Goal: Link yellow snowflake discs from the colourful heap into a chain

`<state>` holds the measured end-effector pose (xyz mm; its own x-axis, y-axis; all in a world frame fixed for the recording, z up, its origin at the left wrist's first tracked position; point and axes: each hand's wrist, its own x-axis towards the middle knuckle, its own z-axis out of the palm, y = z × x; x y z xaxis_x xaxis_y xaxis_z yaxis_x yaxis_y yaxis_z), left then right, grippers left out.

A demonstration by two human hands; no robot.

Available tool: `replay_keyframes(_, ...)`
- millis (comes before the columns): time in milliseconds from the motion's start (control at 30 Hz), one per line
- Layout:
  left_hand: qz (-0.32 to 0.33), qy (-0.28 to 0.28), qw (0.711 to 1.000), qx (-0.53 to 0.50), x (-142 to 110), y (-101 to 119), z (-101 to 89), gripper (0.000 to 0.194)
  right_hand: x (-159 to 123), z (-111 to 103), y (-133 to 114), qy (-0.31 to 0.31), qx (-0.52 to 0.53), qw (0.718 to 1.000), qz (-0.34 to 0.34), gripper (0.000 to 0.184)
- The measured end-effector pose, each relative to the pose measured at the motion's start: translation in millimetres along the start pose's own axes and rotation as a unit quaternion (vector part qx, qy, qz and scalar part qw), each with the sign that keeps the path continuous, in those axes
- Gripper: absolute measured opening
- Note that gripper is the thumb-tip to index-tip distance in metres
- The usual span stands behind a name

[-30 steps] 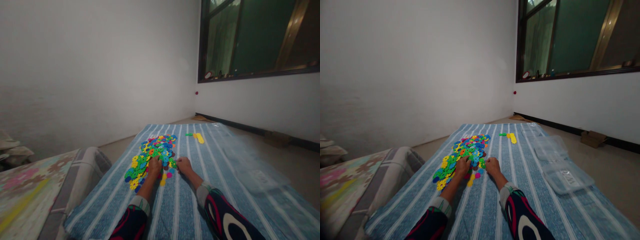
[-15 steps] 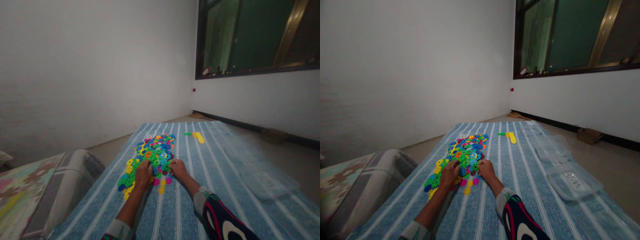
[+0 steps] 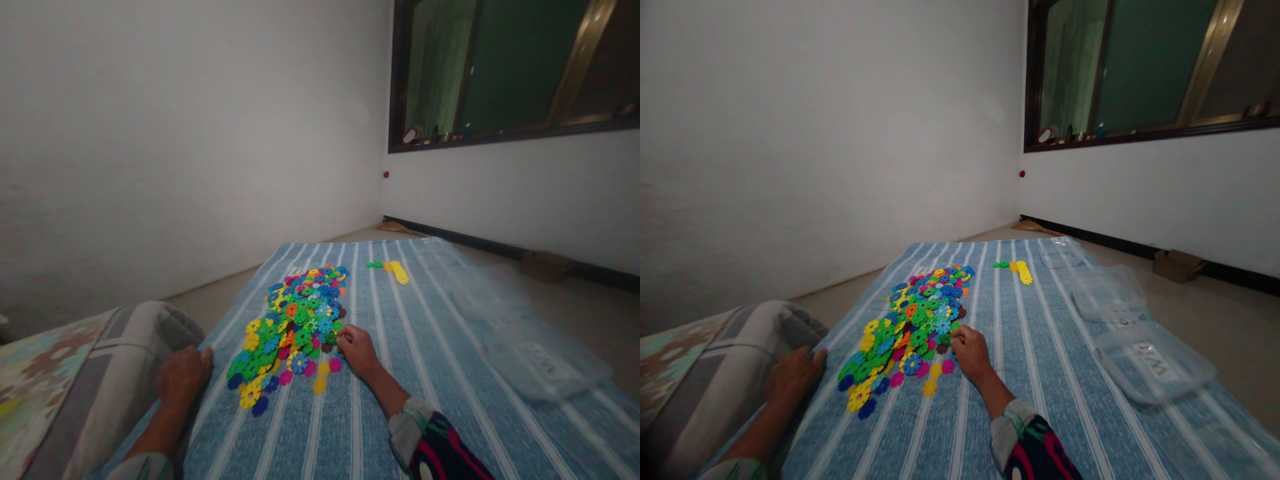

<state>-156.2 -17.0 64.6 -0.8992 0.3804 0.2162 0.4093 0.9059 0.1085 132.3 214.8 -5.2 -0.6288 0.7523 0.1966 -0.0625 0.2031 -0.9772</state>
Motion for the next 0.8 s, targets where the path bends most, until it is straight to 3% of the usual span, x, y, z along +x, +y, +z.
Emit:
replay_keyframes(100,0.005,-0.023,0.999,0.047,-0.6,7.0,6.0,0.049,-0.5,0.8,1.6,0.001,-0.011,1.000,0.004,0.007)
replay_keyframes(267,0.121,0.033,0.990,0.071,-8.3,42.6,11.2,0.048,-1.6,0.6,-1.5,-0.004,-0.027,1.000,0.001,0.008)
replay_keyframes(333,0.134,0.042,0.988,0.068,-5.8,51.5,9.9,0.049,-1.6,0.3,-2.8,-0.003,-0.033,0.999,0.003,0.008)
replay_keyframes(533,0.008,-0.045,0.996,0.076,26.8,41.1,4.8,0.049,-3.0,-1.6,-3.7,0.002,-0.030,0.999,0.010,0.009)
replay_keyframes(667,-0.039,-0.110,0.992,0.051,36.4,28.8,8.1,0.058,-6.6,-1.3,-2.6,0.008,-0.045,0.999,-0.006,0.008)
replay_keyframes(800,-0.078,-0.089,0.993,0.002,35.7,16.2,17.4,0.059,-10.1,-0.4,-1.1,0.018,-0.075,0.997,-0.022,0.007)
